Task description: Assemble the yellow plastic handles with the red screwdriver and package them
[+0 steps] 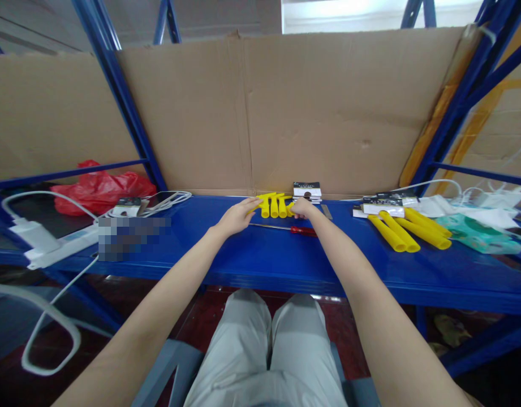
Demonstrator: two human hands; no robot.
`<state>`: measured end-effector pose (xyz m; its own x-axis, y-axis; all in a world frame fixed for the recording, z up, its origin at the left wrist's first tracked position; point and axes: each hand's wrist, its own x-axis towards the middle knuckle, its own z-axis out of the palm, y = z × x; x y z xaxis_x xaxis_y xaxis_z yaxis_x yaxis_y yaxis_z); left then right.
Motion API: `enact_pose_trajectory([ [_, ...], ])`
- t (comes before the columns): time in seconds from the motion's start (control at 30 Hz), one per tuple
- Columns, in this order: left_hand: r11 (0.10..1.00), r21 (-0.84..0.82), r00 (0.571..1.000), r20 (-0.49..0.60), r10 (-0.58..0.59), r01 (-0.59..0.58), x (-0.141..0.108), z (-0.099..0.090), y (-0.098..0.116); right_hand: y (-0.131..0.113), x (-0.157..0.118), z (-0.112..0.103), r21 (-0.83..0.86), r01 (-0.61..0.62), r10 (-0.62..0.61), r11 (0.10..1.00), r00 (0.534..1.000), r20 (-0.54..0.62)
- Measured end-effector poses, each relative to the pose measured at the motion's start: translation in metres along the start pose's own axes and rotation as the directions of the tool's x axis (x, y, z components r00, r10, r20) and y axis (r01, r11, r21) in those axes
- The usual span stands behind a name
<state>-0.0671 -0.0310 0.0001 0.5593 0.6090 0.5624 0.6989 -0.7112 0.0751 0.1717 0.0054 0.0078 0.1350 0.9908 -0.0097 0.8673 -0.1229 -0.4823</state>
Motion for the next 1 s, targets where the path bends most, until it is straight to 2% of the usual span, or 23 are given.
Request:
enact_pose_trajectory([
  [0.33,1.000,0.017,1.000,-0.001,-0.012,0.012,-0.001,0.001,-0.001,-0.010,-0.001,0.002,-0.055,-0.004,0.005,0.998,1.000,0.018],
  [0.57,0.999,0.026,1.000,-0.001,-0.019,0.019,-0.001,0.001,0.000,-0.013,-0.001,0.005,-0.023,0.006,-0.006,1.000,1.000,0.003],
  [1.0,1.000,0.001,1.000,0.007,-0.025,0.025,-0.001,-0.001,0.003,-0.004,-0.001,0.011,0.217,0.025,-0.025,0.976,1.000,-0.001],
])
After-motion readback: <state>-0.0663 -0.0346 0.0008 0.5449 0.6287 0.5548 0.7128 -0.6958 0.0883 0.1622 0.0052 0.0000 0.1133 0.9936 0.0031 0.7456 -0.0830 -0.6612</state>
